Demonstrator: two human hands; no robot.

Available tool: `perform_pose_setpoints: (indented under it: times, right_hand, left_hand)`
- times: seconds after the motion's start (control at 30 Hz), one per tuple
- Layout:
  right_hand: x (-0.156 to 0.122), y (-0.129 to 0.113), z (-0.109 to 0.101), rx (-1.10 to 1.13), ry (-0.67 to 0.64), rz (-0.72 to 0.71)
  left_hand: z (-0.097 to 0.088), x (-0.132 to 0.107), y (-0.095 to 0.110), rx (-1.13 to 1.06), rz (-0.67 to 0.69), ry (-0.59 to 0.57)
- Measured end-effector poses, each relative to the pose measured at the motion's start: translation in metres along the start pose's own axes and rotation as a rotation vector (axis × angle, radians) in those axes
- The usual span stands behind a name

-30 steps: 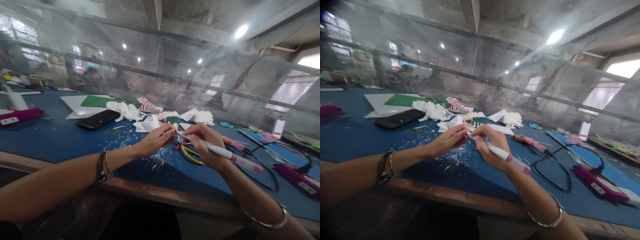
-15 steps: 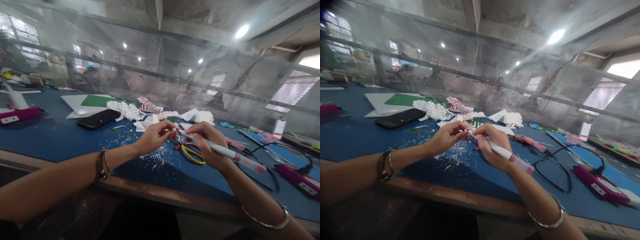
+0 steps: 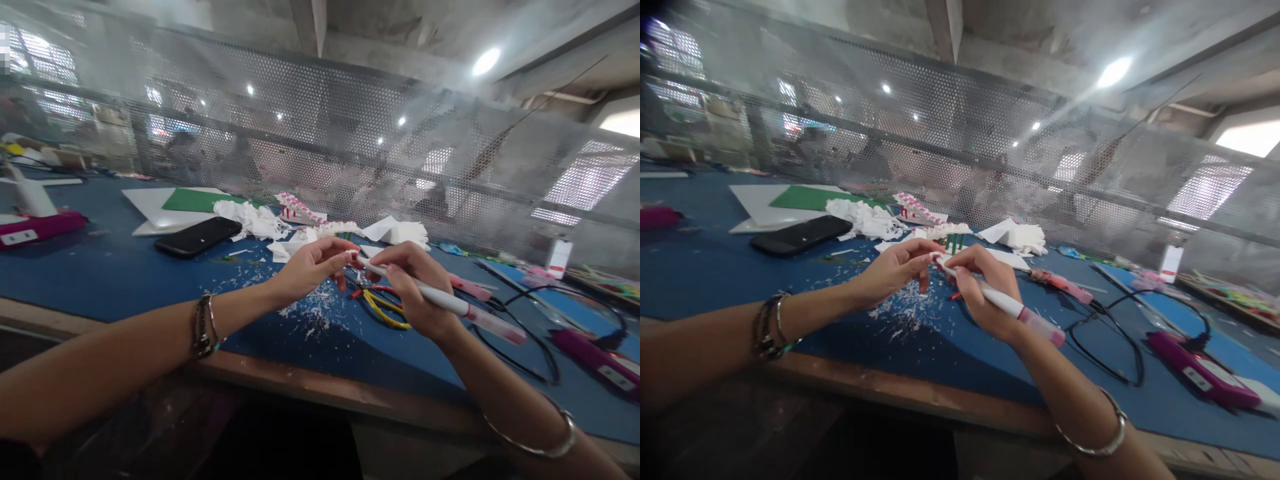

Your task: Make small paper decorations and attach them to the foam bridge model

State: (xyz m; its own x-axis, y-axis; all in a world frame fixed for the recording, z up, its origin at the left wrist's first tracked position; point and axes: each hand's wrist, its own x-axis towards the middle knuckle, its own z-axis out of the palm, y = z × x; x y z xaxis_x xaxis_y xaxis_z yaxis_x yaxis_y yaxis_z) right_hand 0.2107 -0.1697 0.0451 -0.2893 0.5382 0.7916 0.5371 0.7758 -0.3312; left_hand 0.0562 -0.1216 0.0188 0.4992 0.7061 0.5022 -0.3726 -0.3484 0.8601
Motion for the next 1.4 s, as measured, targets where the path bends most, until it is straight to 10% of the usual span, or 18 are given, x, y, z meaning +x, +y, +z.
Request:
perform_pose_setpoints:
  times: [1.4]
  right_hand:
    - [-0.0008, 0.0001, 0.0000, -0.098, -0.036, -0.073]
  left_hand:
    - [0.0011, 0.0011, -0.0043, -0.145, -0.088, 0.108]
